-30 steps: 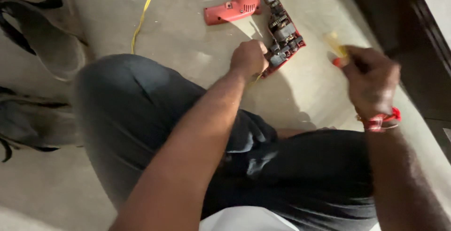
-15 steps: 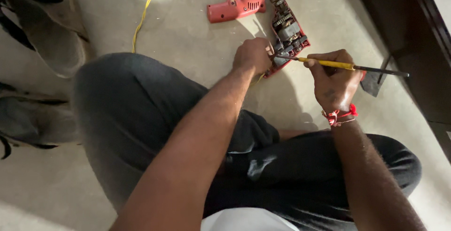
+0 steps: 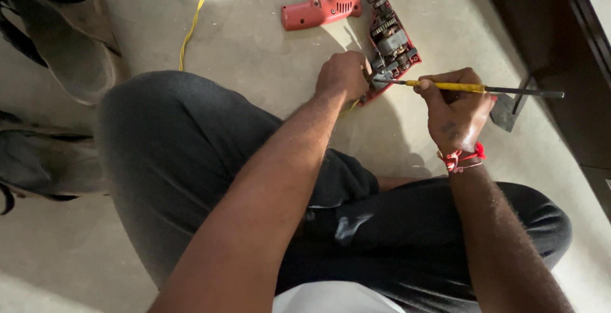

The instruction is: The person sits on the floor and uses a screwdriver to remove screws from the casing of a red power drill. They then use a hammer to tap on the internal components of the opened drill.

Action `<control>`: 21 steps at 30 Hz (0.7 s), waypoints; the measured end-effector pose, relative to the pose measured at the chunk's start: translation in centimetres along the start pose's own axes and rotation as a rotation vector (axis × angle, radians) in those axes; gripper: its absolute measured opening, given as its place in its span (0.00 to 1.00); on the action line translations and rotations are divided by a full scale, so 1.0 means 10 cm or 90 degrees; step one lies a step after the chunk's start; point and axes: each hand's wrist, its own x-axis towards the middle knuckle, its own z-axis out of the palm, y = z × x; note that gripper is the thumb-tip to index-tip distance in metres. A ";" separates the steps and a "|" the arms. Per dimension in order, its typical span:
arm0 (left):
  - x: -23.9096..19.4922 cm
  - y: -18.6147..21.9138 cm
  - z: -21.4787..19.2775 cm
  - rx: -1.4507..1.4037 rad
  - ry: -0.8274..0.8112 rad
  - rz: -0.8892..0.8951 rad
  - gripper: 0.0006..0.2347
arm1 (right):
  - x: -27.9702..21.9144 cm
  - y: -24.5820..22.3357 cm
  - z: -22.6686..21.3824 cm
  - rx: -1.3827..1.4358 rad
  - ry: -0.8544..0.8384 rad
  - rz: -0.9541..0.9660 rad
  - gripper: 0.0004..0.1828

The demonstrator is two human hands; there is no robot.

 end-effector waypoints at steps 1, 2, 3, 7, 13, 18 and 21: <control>0.00 -0.01 0.01 0.000 0.000 -0.002 0.11 | 0.00 0.02 0.00 -0.015 0.003 -0.006 0.10; 0.01 0.01 0.01 0.001 0.001 -0.003 0.11 | 0.00 0.03 -0.01 -0.031 0.007 -0.012 0.10; 0.02 0.03 0.01 0.001 0.040 0.027 0.10 | 0.01 0.04 -0.02 -0.029 0.003 -0.024 0.09; 0.13 0.21 0.00 -0.232 0.168 0.098 0.09 | 0.12 0.03 -0.11 -0.116 -0.012 -0.166 0.06; 0.31 0.22 0.13 -0.968 -0.137 0.253 0.12 | 0.17 0.01 -0.16 -0.457 -0.142 -0.142 0.18; 0.37 0.18 0.26 -1.023 -0.056 0.202 0.11 | 0.16 -0.12 -0.18 -0.541 -0.178 -0.089 0.11; 0.31 0.15 0.22 -0.486 0.188 0.176 0.09 | 0.18 -0.16 -0.11 -0.507 -0.169 -0.110 0.12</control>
